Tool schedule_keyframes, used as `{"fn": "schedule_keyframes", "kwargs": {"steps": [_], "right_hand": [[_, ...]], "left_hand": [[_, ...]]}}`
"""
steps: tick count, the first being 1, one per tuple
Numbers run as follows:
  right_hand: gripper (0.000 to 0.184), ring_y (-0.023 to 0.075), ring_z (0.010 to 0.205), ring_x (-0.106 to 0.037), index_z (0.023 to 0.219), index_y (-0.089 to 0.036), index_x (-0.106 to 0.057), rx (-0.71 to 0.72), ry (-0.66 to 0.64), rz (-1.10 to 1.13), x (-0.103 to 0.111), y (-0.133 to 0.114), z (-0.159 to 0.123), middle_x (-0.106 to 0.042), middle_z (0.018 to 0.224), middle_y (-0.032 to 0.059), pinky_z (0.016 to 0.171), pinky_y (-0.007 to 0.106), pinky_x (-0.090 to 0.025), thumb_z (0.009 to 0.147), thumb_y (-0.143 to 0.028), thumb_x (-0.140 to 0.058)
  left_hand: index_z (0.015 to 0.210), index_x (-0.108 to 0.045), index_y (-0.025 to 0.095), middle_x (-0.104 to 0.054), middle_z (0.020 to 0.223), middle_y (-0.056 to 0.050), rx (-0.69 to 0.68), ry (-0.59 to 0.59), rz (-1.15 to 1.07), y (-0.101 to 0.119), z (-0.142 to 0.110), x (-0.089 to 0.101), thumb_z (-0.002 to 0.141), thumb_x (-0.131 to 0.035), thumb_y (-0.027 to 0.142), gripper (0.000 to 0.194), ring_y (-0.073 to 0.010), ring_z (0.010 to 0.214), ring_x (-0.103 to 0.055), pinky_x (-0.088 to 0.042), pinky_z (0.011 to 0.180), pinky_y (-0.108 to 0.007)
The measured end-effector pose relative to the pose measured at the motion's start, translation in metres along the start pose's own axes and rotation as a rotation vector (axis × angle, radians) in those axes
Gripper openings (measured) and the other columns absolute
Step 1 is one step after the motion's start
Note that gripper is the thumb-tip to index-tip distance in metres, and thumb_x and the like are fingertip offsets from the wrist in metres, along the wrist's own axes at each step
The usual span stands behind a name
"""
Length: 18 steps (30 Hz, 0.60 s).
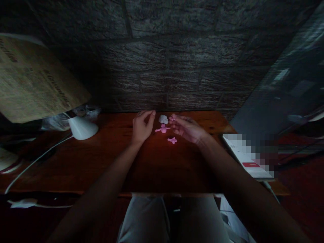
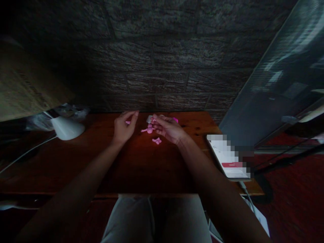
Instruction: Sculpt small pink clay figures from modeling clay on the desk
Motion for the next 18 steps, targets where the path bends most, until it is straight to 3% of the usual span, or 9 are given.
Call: {"fn": "schedule_keyframes", "kwargs": {"steps": [4,7,11,14,18], "right_hand": [[0.022,0.0111,0.072,-0.073,0.082,-0.021,-0.077,-0.028,0.013,-0.013,0.003,0.003,0.001,-0.08,0.084,0.0027,0.057,0.016,-0.057,0.075,-0.036,-0.091],[0.02,0.0115,0.077,-0.075,0.085,-0.022,-0.079,0.032,-0.005,-0.009,0.006,0.002,0.002,-0.081,0.087,0.0005,0.069,0.019,-0.062,0.071,-0.023,-0.092],[0.027,0.0122,0.081,-0.075,0.088,-0.024,-0.08,0.105,-0.007,0.011,0.012,0.002,0.004,-0.081,0.087,-0.002,0.082,0.024,-0.062,0.065,-0.017,-0.093],[0.028,0.0125,0.081,-0.074,0.085,-0.025,-0.08,0.118,0.003,0.004,0.014,0.006,0.007,-0.08,0.086,-0.0022,0.081,0.025,-0.061,0.061,-0.019,-0.094],[0.022,0.0136,0.084,-0.074,0.082,-0.024,-0.081,0.077,0.014,-0.089,0.012,0.013,0.007,-0.08,0.087,0.0004,0.082,0.026,-0.061,0.064,-0.024,-0.094]], "left_hand": [[0.105,-0.076,0.018,-0.079,0.105,-0.009,-0.136,-0.127,-0.111,0.022,-0.007,-0.013,0.096,-0.064,0.025,0.017,-0.0209,0.1,-0.074,-0.057,0.093,-0.037],[0.108,-0.075,0.019,-0.078,0.108,-0.009,-0.176,-0.218,-0.138,0.023,-0.012,-0.018,0.093,-0.067,0.022,0.017,-0.0209,0.102,-0.073,-0.059,0.093,-0.037],[0.121,-0.071,0.02,-0.075,0.12,-0.01,-0.198,-0.301,-0.205,0.022,-0.015,-0.02,0.089,-0.074,0.029,0.033,-0.0213,0.107,-0.072,-0.061,0.092,-0.036],[0.133,-0.065,0.022,-0.071,0.13,-0.012,-0.204,-0.325,-0.23,0.025,-0.015,-0.019,0.088,-0.077,0.03,0.047,-0.0223,0.113,-0.07,-0.062,0.089,-0.034],[0.128,-0.068,0.023,-0.071,0.128,-0.01,-0.255,-0.312,-0.212,0.032,-0.013,-0.016,0.09,-0.074,0.026,0.039,-0.022,0.118,-0.068,-0.059,0.098,-0.037]]}}
Point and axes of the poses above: each hand's wrist, its own z-axis towards the middle knuckle, its own x-axis out of the back of the hand, y = z × x, the point moved 3 cm from there along z, towards the middle knuckle
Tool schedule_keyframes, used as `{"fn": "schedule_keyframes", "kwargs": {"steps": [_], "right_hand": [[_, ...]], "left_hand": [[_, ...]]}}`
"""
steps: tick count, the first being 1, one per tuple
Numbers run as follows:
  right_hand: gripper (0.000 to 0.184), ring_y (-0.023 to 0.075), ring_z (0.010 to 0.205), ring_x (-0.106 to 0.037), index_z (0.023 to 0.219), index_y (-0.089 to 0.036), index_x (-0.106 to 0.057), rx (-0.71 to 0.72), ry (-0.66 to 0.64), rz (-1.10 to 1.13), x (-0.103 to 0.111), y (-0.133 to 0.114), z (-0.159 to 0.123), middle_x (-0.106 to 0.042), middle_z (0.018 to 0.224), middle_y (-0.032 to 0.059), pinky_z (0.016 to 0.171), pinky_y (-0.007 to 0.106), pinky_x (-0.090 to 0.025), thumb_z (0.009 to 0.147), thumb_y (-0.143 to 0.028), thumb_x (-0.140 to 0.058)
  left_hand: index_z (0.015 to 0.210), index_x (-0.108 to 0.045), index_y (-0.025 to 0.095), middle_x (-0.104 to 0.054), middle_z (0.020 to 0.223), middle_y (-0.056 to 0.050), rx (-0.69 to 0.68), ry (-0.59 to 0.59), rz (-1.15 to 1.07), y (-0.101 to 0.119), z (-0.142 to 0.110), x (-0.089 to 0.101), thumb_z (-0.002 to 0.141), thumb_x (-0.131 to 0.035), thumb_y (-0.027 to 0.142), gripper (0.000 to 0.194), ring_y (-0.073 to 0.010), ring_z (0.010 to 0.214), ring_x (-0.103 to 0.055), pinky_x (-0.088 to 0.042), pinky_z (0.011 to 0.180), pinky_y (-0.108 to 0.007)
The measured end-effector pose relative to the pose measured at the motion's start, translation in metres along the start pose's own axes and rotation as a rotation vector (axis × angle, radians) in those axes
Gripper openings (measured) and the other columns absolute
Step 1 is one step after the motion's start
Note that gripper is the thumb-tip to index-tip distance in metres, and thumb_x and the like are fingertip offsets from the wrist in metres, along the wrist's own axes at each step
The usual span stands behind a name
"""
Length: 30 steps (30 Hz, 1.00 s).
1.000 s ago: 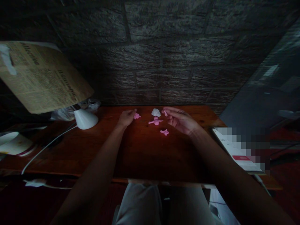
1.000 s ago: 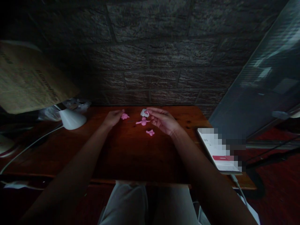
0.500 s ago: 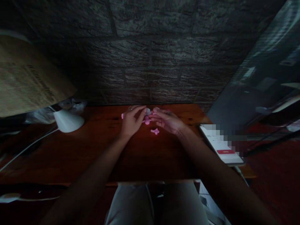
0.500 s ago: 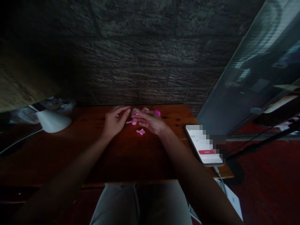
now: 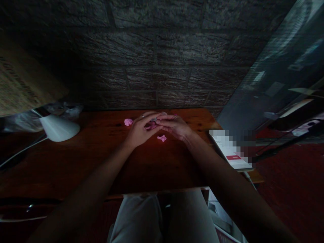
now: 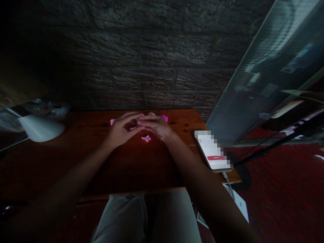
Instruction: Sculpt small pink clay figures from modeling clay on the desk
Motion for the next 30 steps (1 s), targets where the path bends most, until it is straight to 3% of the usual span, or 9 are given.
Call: {"fn": "schedule_keyframes", "kwargs": {"steps": [4,9,15,20,23,30], "right_hand": [[0.014,0.0123,0.081,-0.073,0.084,-0.024,-0.081,-0.068,0.019,-0.075,-0.0028,0.0053,-0.0015,-0.08,0.09,0.0022,0.075,0.022,-0.06,0.074,-0.031,-0.09],[0.01,0.0121,0.082,-0.074,0.085,-0.023,-0.08,-0.099,-0.031,-0.072,-0.006,0.0037,-0.0033,-0.081,0.093,0.0044,0.072,0.02,-0.059,0.084,-0.032,-0.082],[0.017,0.0115,0.084,-0.073,0.088,-0.024,-0.081,-0.046,-0.04,-0.055,-0.0066,-0.0018,-0.0047,-0.081,0.095,0.0036,0.075,0.021,-0.058,0.076,-0.034,-0.088],[0.018,0.0134,0.087,-0.072,0.08,-0.026,-0.079,-0.027,0.004,-0.105,-0.0031,-0.0014,-0.0031,-0.079,0.092,0.0019,0.081,0.026,-0.059,0.069,-0.03,-0.093],[0.017,0.0141,0.09,-0.073,0.085,-0.026,-0.08,-0.025,-0.026,-0.075,-0.004,-0.0014,-0.0029,-0.08,0.096,0.0026,0.083,0.027,-0.06,0.072,-0.031,-0.091],[0.015,0.0115,0.081,-0.073,0.09,-0.023,-0.079,-0.094,-0.113,-0.055,-0.0076,0.0036,-0.0024,-0.079,0.093,0.0028,0.073,0.022,-0.06,0.083,-0.035,-0.084]], "left_hand": [[0.116,-0.073,0.023,-0.073,0.125,-0.008,-0.011,-0.015,0.007,0.0027,0.001,0.0,0.089,-0.075,0.024,0.027,-0.0219,0.115,-0.07,-0.058,0.1,-0.039],[0.118,-0.072,0.022,-0.074,0.122,-0.009,0.007,-0.014,0.022,-0.0007,-0.0004,-0.0029,0.088,-0.076,0.017,0.031,-0.0214,0.112,-0.071,-0.058,0.099,-0.038],[0.119,-0.071,0.02,-0.075,0.121,-0.01,0.022,0.023,0.036,-0.0024,0.0002,-0.0001,0.087,-0.078,0.024,0.033,-0.0222,0.113,-0.071,-0.058,0.099,-0.039],[0.117,-0.071,0.02,-0.075,0.12,-0.01,0.0,0.01,0.026,0.001,0.0006,0.0007,0.089,-0.074,0.017,0.028,-0.0207,0.112,-0.071,-0.058,0.097,-0.037],[0.116,-0.072,0.021,-0.075,0.119,-0.009,0.027,0.023,0.045,-0.0004,0.0002,0.0017,0.088,-0.074,0.016,0.028,-0.0206,0.111,-0.071,-0.058,0.098,-0.038],[0.108,-0.076,0.021,-0.077,0.117,-0.008,0.095,0.029,0.019,-0.0028,0.0002,0.002,0.089,-0.074,0.02,0.019,-0.0202,0.107,-0.073,-0.06,0.094,-0.036]]}}
Point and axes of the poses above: each hand's wrist, its own z-axis towards the middle knuckle, its own x-axis out of the back of the hand, y = z × x, the point moved 3 cm from there along z, towards the middle knuckle
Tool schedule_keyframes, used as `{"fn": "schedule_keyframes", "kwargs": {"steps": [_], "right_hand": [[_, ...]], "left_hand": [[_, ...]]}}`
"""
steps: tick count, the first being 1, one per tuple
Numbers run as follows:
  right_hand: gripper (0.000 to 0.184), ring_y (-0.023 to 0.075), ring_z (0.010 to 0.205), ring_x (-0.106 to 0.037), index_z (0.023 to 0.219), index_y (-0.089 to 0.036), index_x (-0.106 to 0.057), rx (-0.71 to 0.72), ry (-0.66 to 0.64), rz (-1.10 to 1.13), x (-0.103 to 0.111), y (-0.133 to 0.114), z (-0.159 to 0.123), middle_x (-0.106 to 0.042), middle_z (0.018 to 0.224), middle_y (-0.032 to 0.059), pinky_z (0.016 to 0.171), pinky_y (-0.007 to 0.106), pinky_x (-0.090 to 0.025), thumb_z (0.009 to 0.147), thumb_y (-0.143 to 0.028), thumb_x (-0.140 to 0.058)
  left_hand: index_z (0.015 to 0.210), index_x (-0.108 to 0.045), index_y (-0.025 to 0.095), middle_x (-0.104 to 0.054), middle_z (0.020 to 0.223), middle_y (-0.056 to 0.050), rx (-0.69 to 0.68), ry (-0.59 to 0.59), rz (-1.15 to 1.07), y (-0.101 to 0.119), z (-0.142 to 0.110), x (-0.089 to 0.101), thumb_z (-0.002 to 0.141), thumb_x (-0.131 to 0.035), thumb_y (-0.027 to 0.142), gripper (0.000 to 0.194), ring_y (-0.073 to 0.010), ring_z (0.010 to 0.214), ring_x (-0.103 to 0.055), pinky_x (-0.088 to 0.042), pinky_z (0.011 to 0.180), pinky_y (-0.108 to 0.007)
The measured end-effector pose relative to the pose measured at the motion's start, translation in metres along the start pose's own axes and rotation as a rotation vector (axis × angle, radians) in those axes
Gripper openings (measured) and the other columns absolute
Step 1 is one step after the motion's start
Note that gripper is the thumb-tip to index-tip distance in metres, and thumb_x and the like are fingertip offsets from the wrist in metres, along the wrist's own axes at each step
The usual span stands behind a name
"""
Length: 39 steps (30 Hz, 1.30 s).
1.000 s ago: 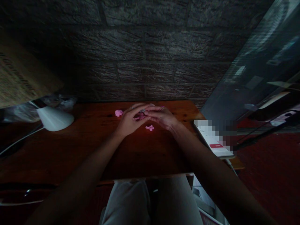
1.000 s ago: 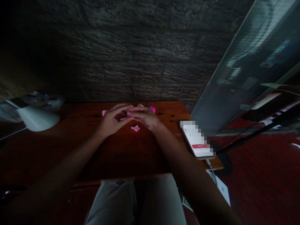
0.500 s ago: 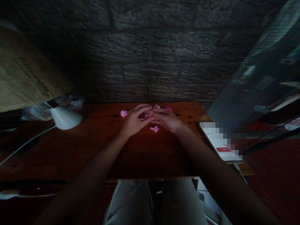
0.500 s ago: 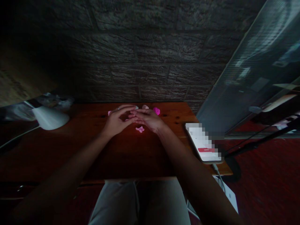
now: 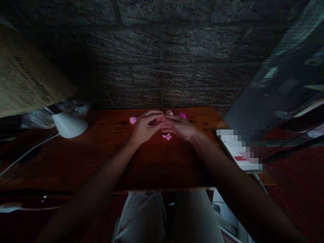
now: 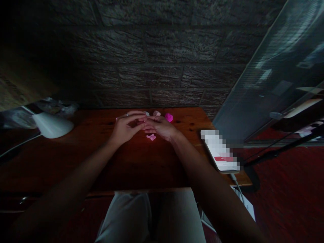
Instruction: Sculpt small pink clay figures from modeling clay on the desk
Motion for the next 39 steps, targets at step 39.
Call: {"fn": "schedule_keyframes", "kwargs": {"steps": [39], "right_hand": [[0.015,0.0129,0.08,-0.075,0.092,-0.022,-0.078,-0.013,-0.009,0.086,0.0022,-0.0065,-0.0025,-0.08,0.089,0.0015,0.071,0.022,-0.06,0.079,-0.025,-0.086]], "left_hand": [[0.097,-0.074,0.02,-0.078,0.117,-0.009,0.028,0.01,-0.083,0.0005,-0.0001,-0.0002,0.091,-0.07,0.017,0.008,-0.0202,0.108,-0.074,-0.059,0.098,-0.038]]}}
Point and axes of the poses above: each hand's wrist, its own z-axis towards the middle knuckle, its own x-axis out of the back of the hand, y = z × x, the point moved 3 cm from there along z, towards the middle knuckle
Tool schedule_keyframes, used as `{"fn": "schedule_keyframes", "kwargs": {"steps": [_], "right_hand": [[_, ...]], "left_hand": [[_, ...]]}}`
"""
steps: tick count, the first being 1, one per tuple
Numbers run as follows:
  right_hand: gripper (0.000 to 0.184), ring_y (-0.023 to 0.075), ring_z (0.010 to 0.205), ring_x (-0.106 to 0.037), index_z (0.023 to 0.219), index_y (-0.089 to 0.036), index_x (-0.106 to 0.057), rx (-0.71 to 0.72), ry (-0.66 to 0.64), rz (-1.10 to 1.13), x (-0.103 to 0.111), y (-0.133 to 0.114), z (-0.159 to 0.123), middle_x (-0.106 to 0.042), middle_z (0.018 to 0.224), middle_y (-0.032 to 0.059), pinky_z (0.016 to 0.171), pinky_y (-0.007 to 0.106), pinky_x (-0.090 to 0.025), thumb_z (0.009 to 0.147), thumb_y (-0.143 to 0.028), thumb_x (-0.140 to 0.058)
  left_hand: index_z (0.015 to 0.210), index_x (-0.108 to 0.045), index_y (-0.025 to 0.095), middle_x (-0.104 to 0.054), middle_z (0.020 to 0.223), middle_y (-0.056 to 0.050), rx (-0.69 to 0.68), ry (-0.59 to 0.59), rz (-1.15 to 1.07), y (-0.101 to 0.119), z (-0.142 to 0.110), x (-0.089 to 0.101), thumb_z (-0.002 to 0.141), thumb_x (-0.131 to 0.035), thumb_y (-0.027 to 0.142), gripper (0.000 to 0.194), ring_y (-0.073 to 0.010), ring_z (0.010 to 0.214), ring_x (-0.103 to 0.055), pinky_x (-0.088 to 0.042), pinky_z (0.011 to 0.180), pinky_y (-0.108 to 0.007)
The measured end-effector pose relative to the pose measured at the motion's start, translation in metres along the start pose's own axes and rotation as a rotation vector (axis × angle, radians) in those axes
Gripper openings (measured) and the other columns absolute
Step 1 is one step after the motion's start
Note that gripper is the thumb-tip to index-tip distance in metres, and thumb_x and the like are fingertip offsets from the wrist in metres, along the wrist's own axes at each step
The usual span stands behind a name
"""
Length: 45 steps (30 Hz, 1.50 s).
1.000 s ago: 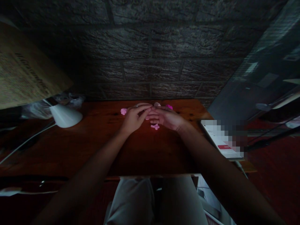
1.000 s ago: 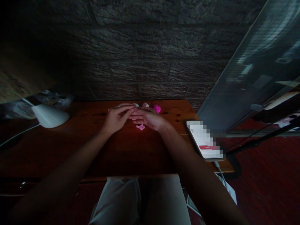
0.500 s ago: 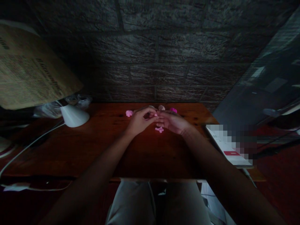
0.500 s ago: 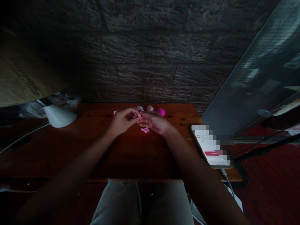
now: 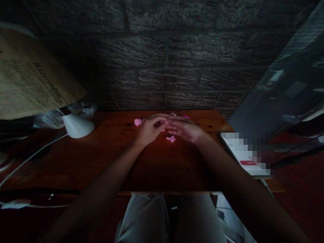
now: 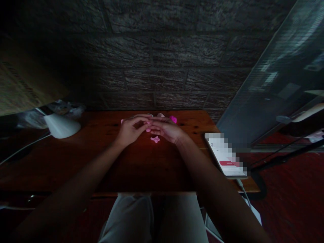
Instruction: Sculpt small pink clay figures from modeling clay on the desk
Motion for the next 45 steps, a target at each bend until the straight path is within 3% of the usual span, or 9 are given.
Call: {"fn": "schedule_keyframes", "kwargs": {"steps": [13,24,37,45], "right_hand": [[0.017,0.0144,0.084,-0.075,0.099,-0.026,-0.079,0.045,0.053,-0.033,0.0053,-0.0011,0.0013,-0.081,0.1,0.0023,0.075,0.026,-0.06,0.083,-0.025,-0.082],[0.03,0.0144,0.081,-0.074,0.093,-0.028,-0.08,0.084,0.064,-0.061,-0.002,-0.0036,-0.0023,-0.08,0.096,0.0006,0.076,0.027,-0.061,0.067,-0.033,-0.093],[0.028,0.0149,0.083,-0.071,0.091,-0.026,-0.079,0.101,0.133,-0.161,-0.0045,-0.005,-0.0033,-0.078,0.095,0.0006,0.077,0.029,-0.06,0.065,-0.029,-0.091],[0.03,0.0151,0.087,-0.072,0.094,-0.024,-0.08,0.145,0.078,-0.24,-0.0026,-0.0049,-0.001,-0.077,0.096,0.0022,0.081,0.029,-0.058,0.067,-0.033,-0.091]], "left_hand": [[0.104,-0.078,0.021,-0.079,0.116,-0.009,-0.044,0.039,0.011,-0.0017,0.0,0.0013,0.091,-0.073,0.023,0.014,-0.0209,0.105,-0.076,-0.061,0.096,-0.038],[0.102,-0.078,0.019,-0.077,0.12,-0.011,-0.025,0.015,0.0,-0.004,-0.0001,0.0017,0.09,-0.072,0.02,0.014,-0.0223,0.109,-0.074,-0.06,0.097,-0.039],[0.095,-0.076,0.019,-0.077,0.117,-0.009,0.014,-0.008,-0.03,-0.0063,-0.001,-0.0018,0.087,-0.072,0.015,0.01,-0.0201,0.104,-0.074,-0.061,0.09,-0.034],[0.097,-0.075,0.019,-0.075,0.122,-0.011,0.018,-0.056,-0.109,-0.008,-0.0023,-0.0064,0.085,-0.076,0.019,0.012,-0.0208,0.107,-0.073,-0.061,0.086,-0.032]]}}
Point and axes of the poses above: each hand's wrist, its own z-axis towards the middle knuckle, its own x-axis out of the back of the hand, y = z × x, the point moved 3 cm from there along z, towards the middle knuckle
